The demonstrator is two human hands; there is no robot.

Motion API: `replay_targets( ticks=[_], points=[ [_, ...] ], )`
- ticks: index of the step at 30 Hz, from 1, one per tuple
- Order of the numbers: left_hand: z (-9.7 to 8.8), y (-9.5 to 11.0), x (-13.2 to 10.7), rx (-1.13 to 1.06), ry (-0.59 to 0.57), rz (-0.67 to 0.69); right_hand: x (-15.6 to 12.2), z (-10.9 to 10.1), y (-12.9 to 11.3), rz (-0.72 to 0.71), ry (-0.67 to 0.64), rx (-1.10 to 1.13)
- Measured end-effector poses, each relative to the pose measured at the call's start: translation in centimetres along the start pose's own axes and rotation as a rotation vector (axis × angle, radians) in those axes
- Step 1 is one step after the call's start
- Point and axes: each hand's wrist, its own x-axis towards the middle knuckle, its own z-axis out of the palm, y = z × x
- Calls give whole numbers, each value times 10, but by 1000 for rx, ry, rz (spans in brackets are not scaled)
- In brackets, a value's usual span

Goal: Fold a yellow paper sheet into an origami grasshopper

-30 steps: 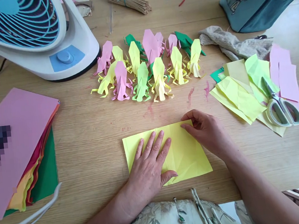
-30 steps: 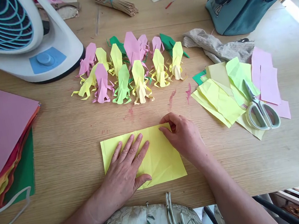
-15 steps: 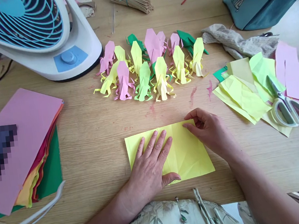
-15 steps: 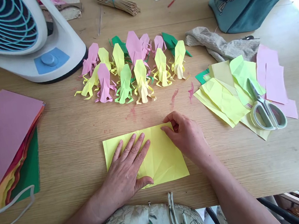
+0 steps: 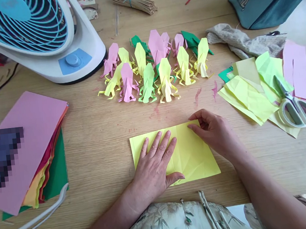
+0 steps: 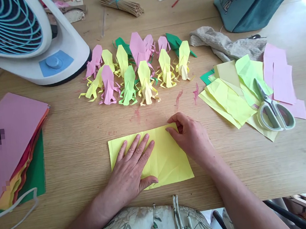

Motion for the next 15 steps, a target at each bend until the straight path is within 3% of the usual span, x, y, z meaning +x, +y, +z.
replay_targets(
  ticks=[5,8,12,15],
  points=[
    [-1,1,1,-31,-40,-23,2,-4,3,-85,34,-2],
    [-2,2,1,-65,-54,-34,-10,-14,1,-174,125,28],
    [-3,4,2,-86,-40,-28,-53,-15,-20,-318,246,-130],
    [-3,3,1,-103,-42,-42,-92,11,-42,-480,141,-160]
  ],
)
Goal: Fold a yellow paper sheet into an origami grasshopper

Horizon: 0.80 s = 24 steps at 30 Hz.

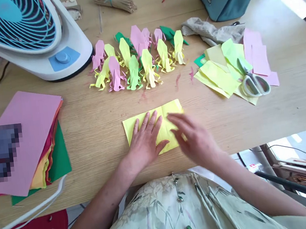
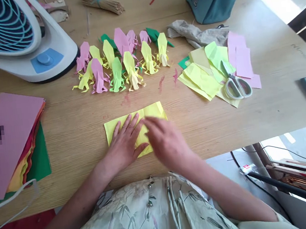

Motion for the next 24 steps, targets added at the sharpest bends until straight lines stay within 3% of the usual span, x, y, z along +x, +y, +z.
replay_targets(
  ticks=[3,5,13,24],
  points=[
    [0,-3,1,-9,5,33,-20,29,-27,-283,-132,-12],
    [1,-5,2,-13,14,53,-30,43,-33,-358,-128,-59],
    [11,0,3,7,80,7,-56,51,-16,-187,-75,-173],
    [12,2,1,67,103,3,-80,51,-1,-256,-166,-360]
  ],
)
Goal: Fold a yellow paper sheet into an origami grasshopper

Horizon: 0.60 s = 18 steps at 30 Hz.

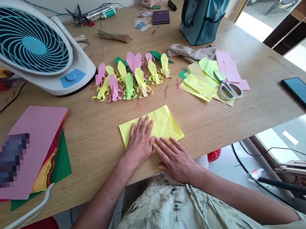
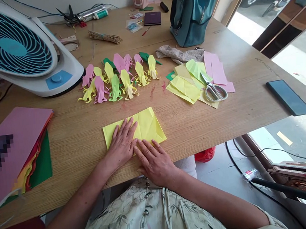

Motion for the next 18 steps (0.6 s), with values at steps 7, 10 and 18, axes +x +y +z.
replay_targets(
  ticks=[7,10,18],
  points=[
    [-1,2,-1,27,18,6,-16,0,10,63,-7,-98],
    [-1,3,-1,41,11,1,-27,-5,17,159,-11,-153],
    [0,3,0,35,-6,-8,-26,-36,28,333,-27,-126]
  ],
)
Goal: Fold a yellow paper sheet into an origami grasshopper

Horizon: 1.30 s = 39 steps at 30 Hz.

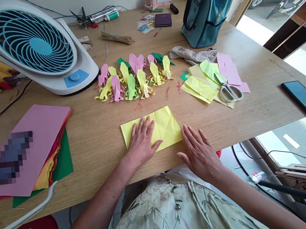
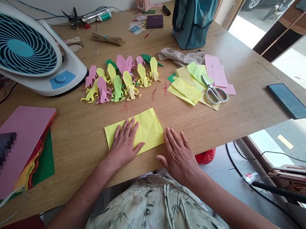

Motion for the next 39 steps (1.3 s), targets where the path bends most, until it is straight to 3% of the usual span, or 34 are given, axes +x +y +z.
replay_targets(
  ticks=[4,7,10,17,25,30,34,39],
  points=[
    [4,0,1,-16,7,-12,55,-6,-24,-138,12,265],
    [7,1,1,-11,-1,-14,98,7,-38,-191,-44,411],
    [8,1,1,-11,7,-13,120,26,-37,-178,-101,412],
    [5,1,0,-16,18,-14,114,35,-12,-112,-134,243],
    [-6,2,1,-33,-40,-24,108,43,-10,-70,-45,112],
    [-13,19,12,-46,-123,-114,108,49,-8,-84,-22,107],
    [-5,38,16,-79,-70,-272,108,51,-8,-93,-12,107],
    [7,41,8,-79,35,-249,107,51,-8,-94,9,94]
  ],
)
